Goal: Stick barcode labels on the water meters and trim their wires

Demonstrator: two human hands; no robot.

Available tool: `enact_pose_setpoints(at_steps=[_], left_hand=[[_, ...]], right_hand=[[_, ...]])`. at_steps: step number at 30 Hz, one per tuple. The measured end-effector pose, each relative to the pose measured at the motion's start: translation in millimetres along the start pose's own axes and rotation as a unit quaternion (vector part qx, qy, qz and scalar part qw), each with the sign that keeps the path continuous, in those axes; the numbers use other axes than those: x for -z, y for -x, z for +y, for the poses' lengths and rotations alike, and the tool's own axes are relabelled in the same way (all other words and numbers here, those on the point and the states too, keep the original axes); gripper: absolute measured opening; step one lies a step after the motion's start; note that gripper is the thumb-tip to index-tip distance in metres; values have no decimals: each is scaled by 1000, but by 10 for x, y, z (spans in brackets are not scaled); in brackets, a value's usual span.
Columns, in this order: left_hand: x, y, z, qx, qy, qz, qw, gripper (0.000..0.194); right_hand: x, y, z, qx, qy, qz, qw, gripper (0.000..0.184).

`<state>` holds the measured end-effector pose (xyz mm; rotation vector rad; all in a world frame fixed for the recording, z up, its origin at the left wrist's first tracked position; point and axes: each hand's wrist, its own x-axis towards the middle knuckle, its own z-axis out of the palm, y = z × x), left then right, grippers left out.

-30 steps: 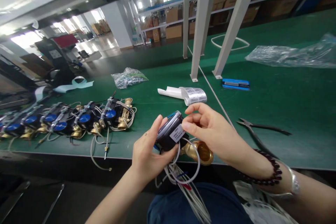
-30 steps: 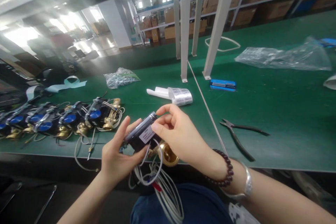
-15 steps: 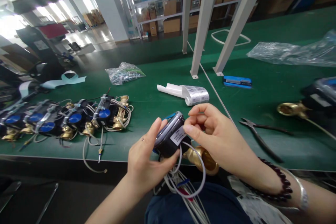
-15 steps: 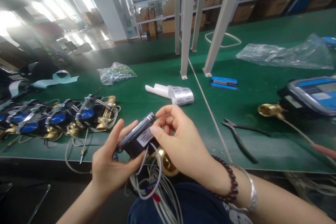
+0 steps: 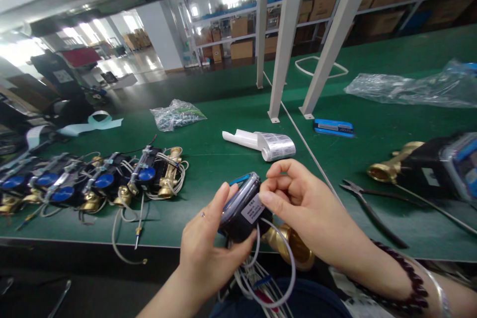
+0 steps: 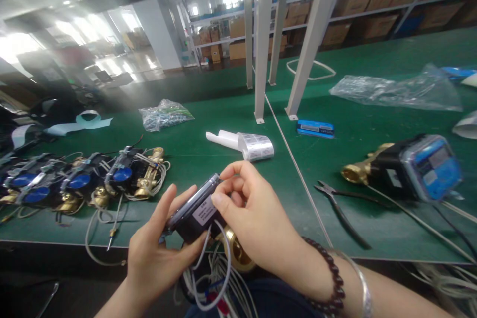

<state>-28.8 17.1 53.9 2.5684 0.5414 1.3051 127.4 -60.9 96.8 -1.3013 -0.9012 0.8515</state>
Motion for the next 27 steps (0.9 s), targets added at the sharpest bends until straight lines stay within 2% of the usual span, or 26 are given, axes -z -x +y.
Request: enact_pose_setpoints(at_steps=[9,14,17,21,23,25,27], left_hand=[[1,-30,18,-17,-27,4,999,69],[-49,-86,50,-30,-41,1,999,66],[-87,-127,68,-40,-48,-14,998,64],[-134,-184,82,-48,-77,-17,996,65],[-143,-208,95,-46,-80,-14,996,65],[-143,-221,115,-47,-71,-16,996,65],[-143,-221,139,-46,-64,-21,997,66]], right_hand=[[-5,26,55,57,93,36,993,13],[20,63,142,183,227,90,952,12],[91,87,234,199,201,120,951,15],[244,140,218,234,121,242,934,12],[290,152,137,199,60,231,950,17],[296,134,60,118,6,154,981,25],[273,95,24,44,-37,84,995,31]])
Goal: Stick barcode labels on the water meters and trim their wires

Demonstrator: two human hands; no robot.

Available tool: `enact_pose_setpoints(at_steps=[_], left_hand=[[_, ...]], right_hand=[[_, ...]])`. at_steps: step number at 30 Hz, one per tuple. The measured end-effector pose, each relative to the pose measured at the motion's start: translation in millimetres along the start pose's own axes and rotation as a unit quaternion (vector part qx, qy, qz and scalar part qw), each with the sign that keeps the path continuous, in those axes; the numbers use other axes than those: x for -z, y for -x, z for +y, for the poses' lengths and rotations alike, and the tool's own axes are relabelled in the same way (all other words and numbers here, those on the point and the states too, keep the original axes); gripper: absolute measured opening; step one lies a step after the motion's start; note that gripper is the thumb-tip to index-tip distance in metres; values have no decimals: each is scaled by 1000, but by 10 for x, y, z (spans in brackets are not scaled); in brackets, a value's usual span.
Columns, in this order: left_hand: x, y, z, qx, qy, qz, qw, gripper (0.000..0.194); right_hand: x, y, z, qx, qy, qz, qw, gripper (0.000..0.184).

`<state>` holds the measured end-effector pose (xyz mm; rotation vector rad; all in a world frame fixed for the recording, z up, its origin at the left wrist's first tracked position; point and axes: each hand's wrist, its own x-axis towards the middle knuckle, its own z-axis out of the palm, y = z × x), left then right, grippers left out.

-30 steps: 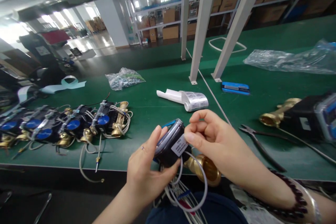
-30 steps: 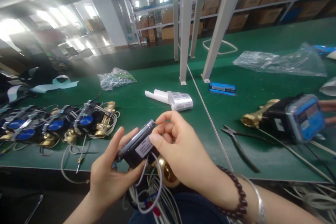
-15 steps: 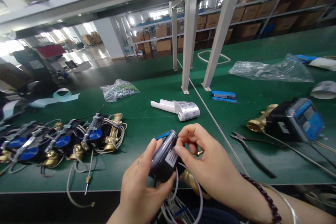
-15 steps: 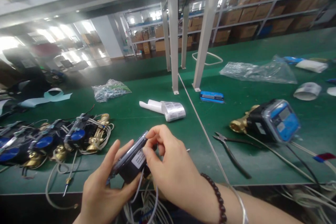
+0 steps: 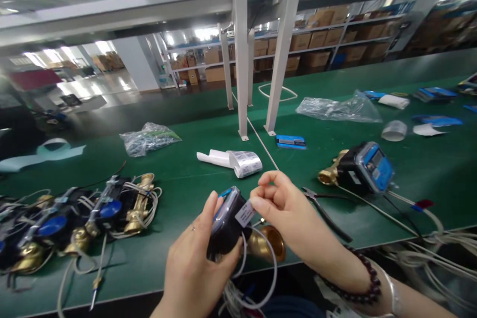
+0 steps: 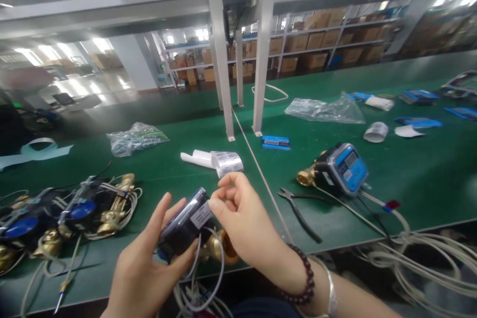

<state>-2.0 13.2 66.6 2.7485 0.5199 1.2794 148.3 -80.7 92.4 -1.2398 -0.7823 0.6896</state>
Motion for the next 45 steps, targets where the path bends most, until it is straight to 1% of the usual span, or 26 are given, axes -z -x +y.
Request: enact_pose_setpoints(at_steps=[2,8,12,18,22,26,29,35,37,40,45], left_hand=[[-1,6,23,1,3,-4,1000,67],[6,19,36,25,21,-12,999,72],[24,20,22,43,25,-21,999,73],[23,28,28,34,12,-17,999,72],[7,32,39,28,-1,-1,1000,70],[-5,23,42,25,-3,-12,1000,73],[-11,24,35,17,0,3,1000,71],[-36,48,34,16,4,5,1000,72],[-41,52,40,12,5,10,1000,72],[-20,55,50,15,3,-1,1000,75],[36,70,67,25,9,-11,1000,80]], right_hand=[[-35,-33,12,-42,-28,-34,998,34],[-54,-57,73,-89,-68,-54,992,39],[-50,-60,57,-100,-74,-63,990,39],[-81,-72,29,-113,-79,-59,989,36],[-87,-75,25,-109,-72,-47,990,34],[-82,-67,37,-101,-64,-35,992,31],[-80,-61,39,-96,-56,-31,993,30],[-82,-53,44,-73,-26,-27,997,26],[-80,-47,46,-72,-30,-25,997,26],[-65,-31,44,-72,-51,-19,996,27],[0,-7,31,-69,-80,-36,994,26]])
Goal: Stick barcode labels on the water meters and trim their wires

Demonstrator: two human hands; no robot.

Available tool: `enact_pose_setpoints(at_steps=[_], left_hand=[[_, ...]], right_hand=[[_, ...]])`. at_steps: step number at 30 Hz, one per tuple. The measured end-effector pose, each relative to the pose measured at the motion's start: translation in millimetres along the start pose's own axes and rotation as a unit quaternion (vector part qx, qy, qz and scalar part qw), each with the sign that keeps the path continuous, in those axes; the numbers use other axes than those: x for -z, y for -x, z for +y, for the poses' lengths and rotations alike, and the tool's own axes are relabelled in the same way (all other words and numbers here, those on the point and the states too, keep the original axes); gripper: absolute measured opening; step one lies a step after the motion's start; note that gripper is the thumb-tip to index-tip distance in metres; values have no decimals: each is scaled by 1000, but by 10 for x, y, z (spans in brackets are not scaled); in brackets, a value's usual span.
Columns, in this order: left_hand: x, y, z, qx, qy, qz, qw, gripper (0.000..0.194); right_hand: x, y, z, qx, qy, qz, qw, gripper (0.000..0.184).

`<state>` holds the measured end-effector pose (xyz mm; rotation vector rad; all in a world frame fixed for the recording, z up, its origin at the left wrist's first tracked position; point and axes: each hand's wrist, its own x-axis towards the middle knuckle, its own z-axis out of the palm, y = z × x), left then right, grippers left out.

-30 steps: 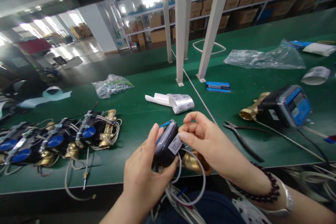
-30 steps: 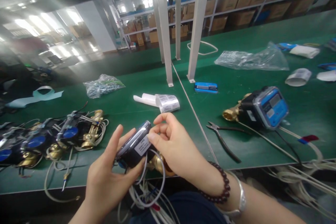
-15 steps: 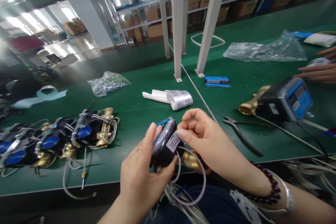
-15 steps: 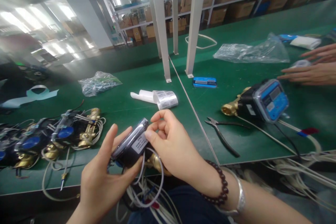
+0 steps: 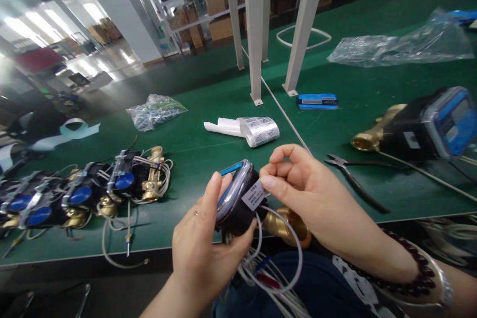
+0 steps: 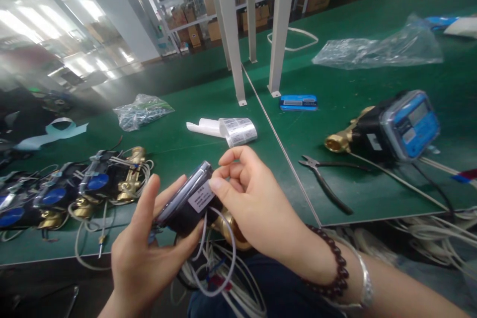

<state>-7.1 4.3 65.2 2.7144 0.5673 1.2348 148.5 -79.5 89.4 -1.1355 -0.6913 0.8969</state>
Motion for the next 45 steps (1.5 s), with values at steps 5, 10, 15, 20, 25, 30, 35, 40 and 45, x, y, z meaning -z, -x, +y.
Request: enact_pose_setpoints(at_steps=[5,10,15,20,25,30,35,40,45], left_hand=[[-13,0,7,-1,-4,4,1000,83],[-19,-21,11,-1,-7,-8,1000,82],[-1,-18,23,-1,-9,-10,1000,82],[-15,-9,8,-1,-12,-5,1000,82],[-33,-6,1,-8,-25,3,1000,79],[-28,-17,21,0,-29,-12,1000,76],[-69,-91,-13,25,-1,-7,1000,80],[-218,-444,-21,138,36,-86,986,76],[-522,-848,82,133,-15,-189,973,68]], right_hand=[[18,-7,-14,-22,3,-16,1000,25],[-21,-27,-1,-10,38,-6,999,20],[-37,-37,1,-3,50,5,999,20],[-44,-35,23,2,76,19,997,17],[-36,42,45,80,219,36,972,8],[32,-47,-15,174,430,6,886,54],[365,-475,89,143,439,56,885,65],[632,-273,413,115,248,174,946,37],[456,230,715,-73,-16,88,993,52]])
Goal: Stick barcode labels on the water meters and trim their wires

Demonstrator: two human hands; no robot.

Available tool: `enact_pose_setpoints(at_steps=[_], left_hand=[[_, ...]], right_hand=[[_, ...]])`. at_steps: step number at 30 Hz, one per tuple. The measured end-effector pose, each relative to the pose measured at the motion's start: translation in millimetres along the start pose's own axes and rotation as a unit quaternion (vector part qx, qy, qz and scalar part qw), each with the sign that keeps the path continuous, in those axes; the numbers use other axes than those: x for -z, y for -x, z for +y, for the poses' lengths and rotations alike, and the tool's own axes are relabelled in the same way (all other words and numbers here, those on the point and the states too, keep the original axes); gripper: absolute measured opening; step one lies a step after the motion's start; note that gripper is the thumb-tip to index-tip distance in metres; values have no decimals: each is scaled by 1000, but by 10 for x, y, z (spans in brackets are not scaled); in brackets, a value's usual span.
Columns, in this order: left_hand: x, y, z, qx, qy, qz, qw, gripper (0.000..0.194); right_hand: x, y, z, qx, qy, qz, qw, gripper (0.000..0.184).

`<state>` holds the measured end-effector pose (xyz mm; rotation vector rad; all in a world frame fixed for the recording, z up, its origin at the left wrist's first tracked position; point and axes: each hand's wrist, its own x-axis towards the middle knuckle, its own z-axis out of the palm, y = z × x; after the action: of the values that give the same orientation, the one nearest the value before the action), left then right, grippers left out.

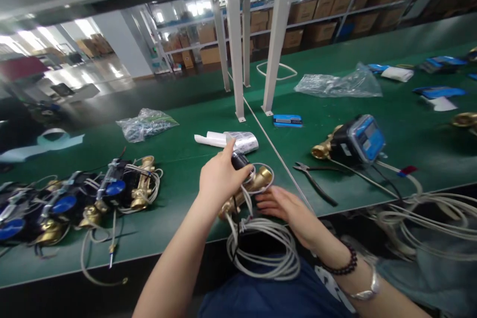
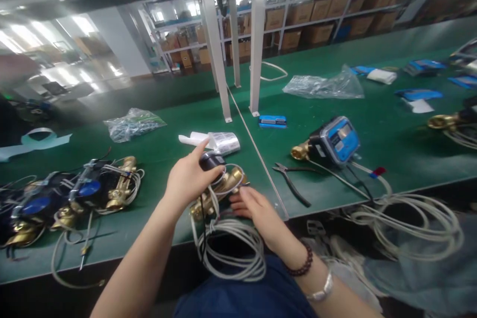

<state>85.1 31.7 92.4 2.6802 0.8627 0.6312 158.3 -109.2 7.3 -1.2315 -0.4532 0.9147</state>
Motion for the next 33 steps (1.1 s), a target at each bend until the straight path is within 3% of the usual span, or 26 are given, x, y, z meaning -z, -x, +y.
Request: enact_pose_setpoints(at_steps=[3,6,8,10,13,15,16,17,19,21,23,25,27,29,31,33], left_hand=[[-109,-41,-2,-65,-6,-18,998,50],[-185,263,-215,-132,43,43,989,39],[-246,649,-419,-116,87,126,981,35],[-353,1087,-592,-28,122,169,978,33],[-617,1585,-701,46,101,106,988,51],[-794,1713,-681,36,63,100,992,51],[-855,1724,-654,26,54,104,993,42],[-889,1713,-623,21,60,108,992,30],[-867,1670,-562,42,118,101,987,18],[-757,1654,-518,92,182,89,975,15],[-623,1683,-496,174,260,58,948,11],[-518,1734,-501,253,399,-13,881,10],[-445,1777,-550,289,551,-104,776,24],[-369,1802,-647,272,632,-170,706,39],[-261,1804,-776,242,664,-197,679,51],[-138,1757,-930,206,697,-189,661,56]], right_hand=[[-125,46,77,-66,-130,-57,988,49],[-203,-36,80,-110,-176,-38,977,43],[-227,-61,65,-130,-187,-18,974,37],[-222,-11,30,-137,-190,-31,972,32],[-129,173,-95,-99,-84,-100,986,33],[-27,263,-230,-15,115,-109,987,35],[17,266,-308,51,233,-82,968,34],[44,233,-387,129,344,-44,929,33],[26,60,-529,283,511,11,812,37],[-99,-209,-623,362,622,-19,694,52],[-301,-478,-661,353,707,-86,607,65],[-518,-672,-662,326,746,-121,569,57],[-685,-784,-654,324,747,-131,566,33],[-768,-856,-659,338,736,-133,571,17],[-785,-918,-699,359,710,-110,596,14],[-781,-961,-778,382,673,-60,630,18]])
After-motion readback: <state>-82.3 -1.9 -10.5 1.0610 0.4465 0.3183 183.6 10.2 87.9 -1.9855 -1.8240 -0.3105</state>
